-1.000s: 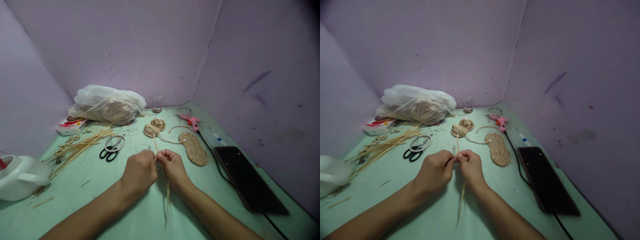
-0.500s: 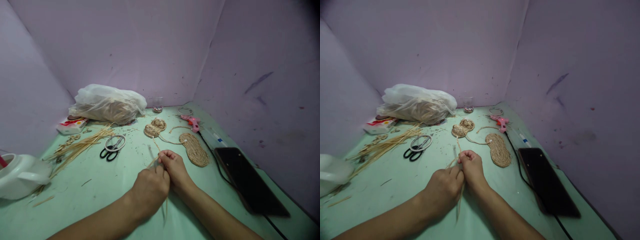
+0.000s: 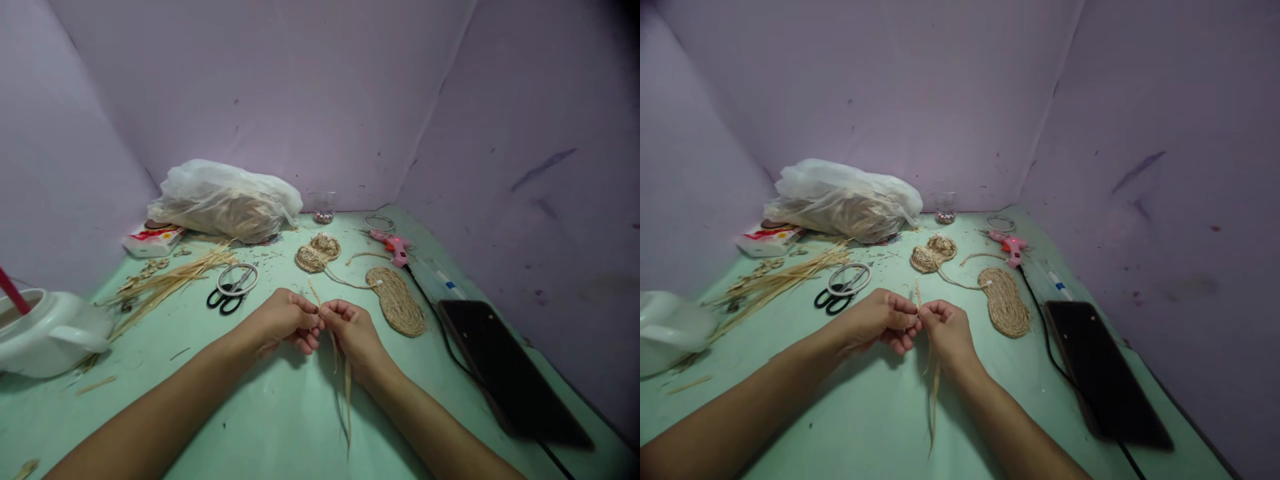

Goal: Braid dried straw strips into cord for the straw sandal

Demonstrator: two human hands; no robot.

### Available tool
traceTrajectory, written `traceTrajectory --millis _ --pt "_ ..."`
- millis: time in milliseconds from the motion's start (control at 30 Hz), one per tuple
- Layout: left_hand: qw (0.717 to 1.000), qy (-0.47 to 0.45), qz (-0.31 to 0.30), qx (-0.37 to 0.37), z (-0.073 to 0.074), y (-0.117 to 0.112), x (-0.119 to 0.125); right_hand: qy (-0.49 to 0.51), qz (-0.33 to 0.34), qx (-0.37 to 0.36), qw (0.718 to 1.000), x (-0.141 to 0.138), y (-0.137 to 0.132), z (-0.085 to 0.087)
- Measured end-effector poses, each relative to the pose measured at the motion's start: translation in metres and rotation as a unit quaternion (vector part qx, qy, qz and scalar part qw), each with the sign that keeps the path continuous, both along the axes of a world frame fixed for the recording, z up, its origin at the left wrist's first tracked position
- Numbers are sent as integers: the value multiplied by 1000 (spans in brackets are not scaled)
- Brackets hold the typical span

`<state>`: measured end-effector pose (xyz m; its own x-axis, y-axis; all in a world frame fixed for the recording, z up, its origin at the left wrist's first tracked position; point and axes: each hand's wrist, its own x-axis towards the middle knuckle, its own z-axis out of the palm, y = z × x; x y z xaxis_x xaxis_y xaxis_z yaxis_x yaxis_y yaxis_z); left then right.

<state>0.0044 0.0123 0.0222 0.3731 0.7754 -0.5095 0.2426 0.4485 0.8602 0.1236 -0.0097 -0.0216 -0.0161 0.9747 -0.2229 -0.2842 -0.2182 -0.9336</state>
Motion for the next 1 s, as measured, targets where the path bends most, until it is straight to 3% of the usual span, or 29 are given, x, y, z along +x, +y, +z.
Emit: traceTrajectory --millis 167,367,567,1000 --pt "995 67 -8 73 -4 4 -3 -81 -25 25 996 2 0 2" --pt "989 71 -44 126 -10 6 -6 -113 -40 35 992 3 0 3" --pt "967 83 -82 227 -12 10 -10 -138 -29 55 988 4 1 2" --pt "960 55 -108 251 -13 10 -12 -172 8 76 982 7 4 0"
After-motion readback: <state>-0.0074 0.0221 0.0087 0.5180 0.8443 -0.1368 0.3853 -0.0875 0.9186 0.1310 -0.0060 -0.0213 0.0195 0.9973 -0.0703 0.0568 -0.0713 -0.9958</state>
